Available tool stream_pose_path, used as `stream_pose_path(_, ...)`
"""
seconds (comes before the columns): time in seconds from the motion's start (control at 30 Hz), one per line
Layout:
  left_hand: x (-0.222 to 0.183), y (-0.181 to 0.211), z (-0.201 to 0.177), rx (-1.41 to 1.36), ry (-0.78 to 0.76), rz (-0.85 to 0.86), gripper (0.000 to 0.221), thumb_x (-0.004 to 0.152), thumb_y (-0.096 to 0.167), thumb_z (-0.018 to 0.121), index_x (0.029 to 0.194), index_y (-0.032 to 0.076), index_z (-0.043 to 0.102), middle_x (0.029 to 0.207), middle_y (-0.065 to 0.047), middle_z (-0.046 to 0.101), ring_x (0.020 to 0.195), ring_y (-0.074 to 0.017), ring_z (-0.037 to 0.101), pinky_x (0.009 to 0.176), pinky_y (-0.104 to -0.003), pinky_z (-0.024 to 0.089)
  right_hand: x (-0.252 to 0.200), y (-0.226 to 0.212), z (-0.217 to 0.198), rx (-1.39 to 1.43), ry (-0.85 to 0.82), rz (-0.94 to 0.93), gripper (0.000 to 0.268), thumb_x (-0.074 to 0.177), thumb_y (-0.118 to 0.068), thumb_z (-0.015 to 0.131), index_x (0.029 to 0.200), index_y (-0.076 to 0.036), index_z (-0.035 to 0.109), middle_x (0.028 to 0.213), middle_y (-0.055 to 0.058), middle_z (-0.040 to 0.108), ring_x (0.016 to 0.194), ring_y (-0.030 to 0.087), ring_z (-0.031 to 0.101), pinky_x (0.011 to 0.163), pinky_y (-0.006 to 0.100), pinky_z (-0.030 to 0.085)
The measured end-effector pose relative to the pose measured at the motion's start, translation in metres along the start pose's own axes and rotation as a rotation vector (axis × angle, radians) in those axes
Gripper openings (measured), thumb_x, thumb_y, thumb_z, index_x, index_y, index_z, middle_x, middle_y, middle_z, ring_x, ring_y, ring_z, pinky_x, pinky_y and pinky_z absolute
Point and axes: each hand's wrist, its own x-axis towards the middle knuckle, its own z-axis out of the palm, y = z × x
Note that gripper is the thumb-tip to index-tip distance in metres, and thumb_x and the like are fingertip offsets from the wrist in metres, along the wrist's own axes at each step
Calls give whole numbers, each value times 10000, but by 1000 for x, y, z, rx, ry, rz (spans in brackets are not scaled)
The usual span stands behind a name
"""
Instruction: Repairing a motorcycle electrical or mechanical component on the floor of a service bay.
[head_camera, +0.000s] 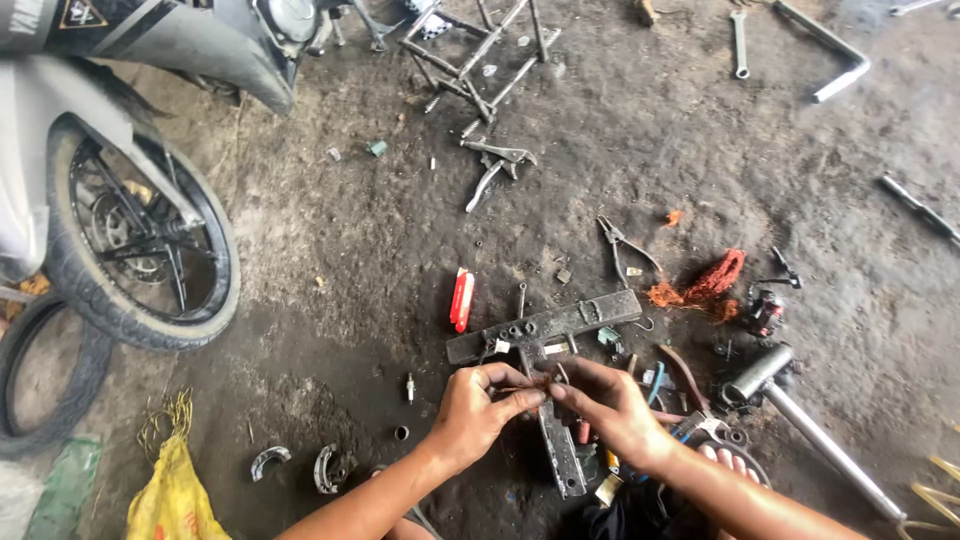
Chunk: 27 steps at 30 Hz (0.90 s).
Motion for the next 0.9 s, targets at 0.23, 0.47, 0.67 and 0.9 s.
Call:
stream_pose_path(0.23, -15, -9, -16, 37, -102, 0, 196, 921, 159, 734, 972, -25, 777, 869, -39, 780, 791, -74, 681, 733, -259, 558, -4, 4, -4, 90, -192, -16, 381, 917, -192, 710, 1267, -42, 721, 951, 26, 780, 764, 60, 638, 591, 231, 508)
stream_pose_path(0.47, -22, 6, -24, 6, -173, -85, 224, 911, 140, 738, 1090, 12, 694, 973, -41, 757, 883, -88, 708, 816, -265, 574, -1, 25, 0, -29, -158, -61, 273, 883, -146, 764, 1133, -38, 753, 905, 22, 792, 778, 53, 651, 634, 225, 494)
stream_pose_path(0.67, -19, -14, -30, 74, -268, -30, 272, 837, 147, 816, 1066, 10, 765, 998, -62, 791, 906, -98, 724, 851, -292, 591, -2, 22, 8, -129, -138, -178, 209, 860, -161, 806, 975, 4, 750, 835, 8, 773, 777, 59, 671, 692, 248, 569)
stream_pose_path(0.9, -27, 9, -26, 483, -220, 398, 179, 877, 152, 786, 994, 21, 753, 932, -94, 772, 873, -198, 750, 787, -323, 584, -1, 19, 10, 49, -80, 41, 213, 868, -189, 776, 907, 17, 742, 714, 38, 725, 605, 103, 641, 555, 276, 526)
